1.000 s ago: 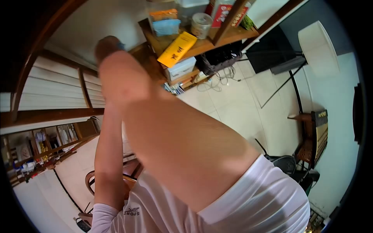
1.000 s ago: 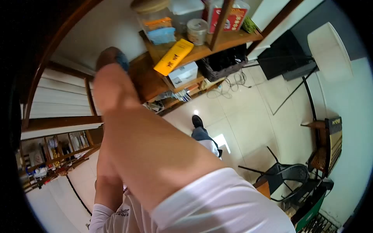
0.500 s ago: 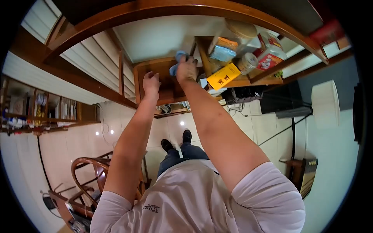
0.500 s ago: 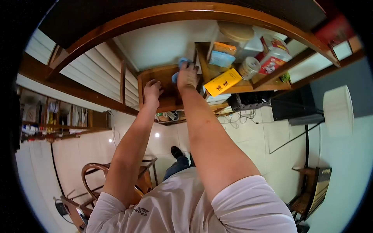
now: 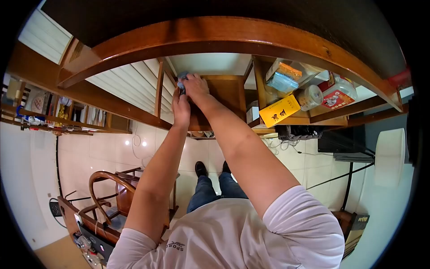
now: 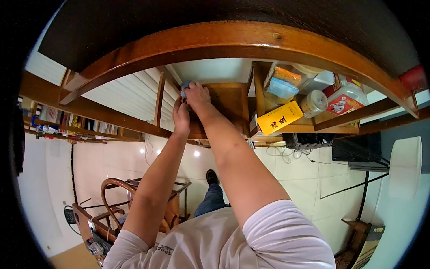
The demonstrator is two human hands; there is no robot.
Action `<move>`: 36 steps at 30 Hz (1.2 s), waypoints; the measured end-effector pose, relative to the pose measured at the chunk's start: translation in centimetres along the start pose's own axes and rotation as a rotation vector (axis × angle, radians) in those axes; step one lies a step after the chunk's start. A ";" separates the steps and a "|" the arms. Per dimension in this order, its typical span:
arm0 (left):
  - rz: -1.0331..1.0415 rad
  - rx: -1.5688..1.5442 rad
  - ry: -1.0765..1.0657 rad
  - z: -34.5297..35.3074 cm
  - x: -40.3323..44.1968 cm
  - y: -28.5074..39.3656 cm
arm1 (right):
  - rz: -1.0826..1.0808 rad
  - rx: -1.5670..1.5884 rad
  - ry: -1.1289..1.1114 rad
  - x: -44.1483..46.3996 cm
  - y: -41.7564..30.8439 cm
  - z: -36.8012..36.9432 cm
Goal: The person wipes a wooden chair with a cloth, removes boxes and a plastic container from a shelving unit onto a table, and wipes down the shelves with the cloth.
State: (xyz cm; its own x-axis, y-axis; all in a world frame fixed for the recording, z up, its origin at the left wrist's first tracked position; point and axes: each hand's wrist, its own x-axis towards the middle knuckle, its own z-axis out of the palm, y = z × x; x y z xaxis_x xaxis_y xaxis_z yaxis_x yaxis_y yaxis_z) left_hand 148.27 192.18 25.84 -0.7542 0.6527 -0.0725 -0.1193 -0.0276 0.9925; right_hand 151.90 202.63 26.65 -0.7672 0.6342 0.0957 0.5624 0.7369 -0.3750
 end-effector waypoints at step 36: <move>-0.112 -0.221 -0.070 -4.2 -5.9 -0.6 | -0.128 0.024 -0.146 -15.0 -4.4 -1.7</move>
State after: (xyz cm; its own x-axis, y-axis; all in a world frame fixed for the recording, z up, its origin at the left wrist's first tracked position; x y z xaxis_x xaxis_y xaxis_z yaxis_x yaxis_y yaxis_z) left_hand 150.04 185.13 25.30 -0.6827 0.7116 -0.1663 -0.3436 -0.1117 0.9324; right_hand 161.42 190.29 28.46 -0.8695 0.4938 0.0100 0.4513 0.8026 -0.3900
